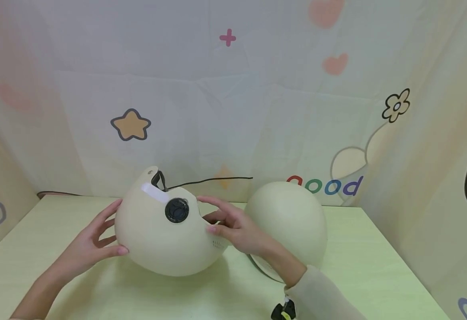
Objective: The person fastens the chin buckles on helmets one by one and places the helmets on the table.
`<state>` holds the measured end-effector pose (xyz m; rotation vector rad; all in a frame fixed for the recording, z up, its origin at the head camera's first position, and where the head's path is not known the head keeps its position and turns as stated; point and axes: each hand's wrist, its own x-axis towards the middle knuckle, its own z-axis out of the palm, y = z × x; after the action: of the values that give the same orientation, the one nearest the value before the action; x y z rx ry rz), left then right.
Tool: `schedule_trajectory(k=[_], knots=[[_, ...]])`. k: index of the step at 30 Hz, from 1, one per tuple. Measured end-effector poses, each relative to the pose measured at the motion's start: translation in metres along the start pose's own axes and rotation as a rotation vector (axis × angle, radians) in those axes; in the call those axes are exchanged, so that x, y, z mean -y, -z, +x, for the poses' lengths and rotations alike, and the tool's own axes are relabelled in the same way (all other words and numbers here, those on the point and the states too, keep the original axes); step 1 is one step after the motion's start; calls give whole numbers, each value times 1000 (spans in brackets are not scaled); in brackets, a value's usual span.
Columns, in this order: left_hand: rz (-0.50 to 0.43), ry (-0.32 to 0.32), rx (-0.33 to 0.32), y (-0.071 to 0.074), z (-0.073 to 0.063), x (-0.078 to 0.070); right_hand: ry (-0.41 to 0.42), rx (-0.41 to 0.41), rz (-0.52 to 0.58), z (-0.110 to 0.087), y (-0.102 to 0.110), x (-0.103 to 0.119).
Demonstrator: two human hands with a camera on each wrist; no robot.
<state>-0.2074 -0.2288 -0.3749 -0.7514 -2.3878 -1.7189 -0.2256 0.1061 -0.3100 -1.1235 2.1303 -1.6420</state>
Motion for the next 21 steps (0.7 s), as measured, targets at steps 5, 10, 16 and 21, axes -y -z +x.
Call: schedule_trajectory(k=[5, 10, 16, 21], knots=[[-3, -13, -11, -2, 1, 1, -13, 65, 23, 0, 5, 2], [-15, -23, -15, -2, 1, 2, -47, 88, 34, 0, 8, 4], [-33, -16, -19, -3, -1, 2, -66, 70, 49, 1, 7, 5], [-36, -3, -24, -4, 0, -2, -23, 35, 7, 2, 6, 5]])
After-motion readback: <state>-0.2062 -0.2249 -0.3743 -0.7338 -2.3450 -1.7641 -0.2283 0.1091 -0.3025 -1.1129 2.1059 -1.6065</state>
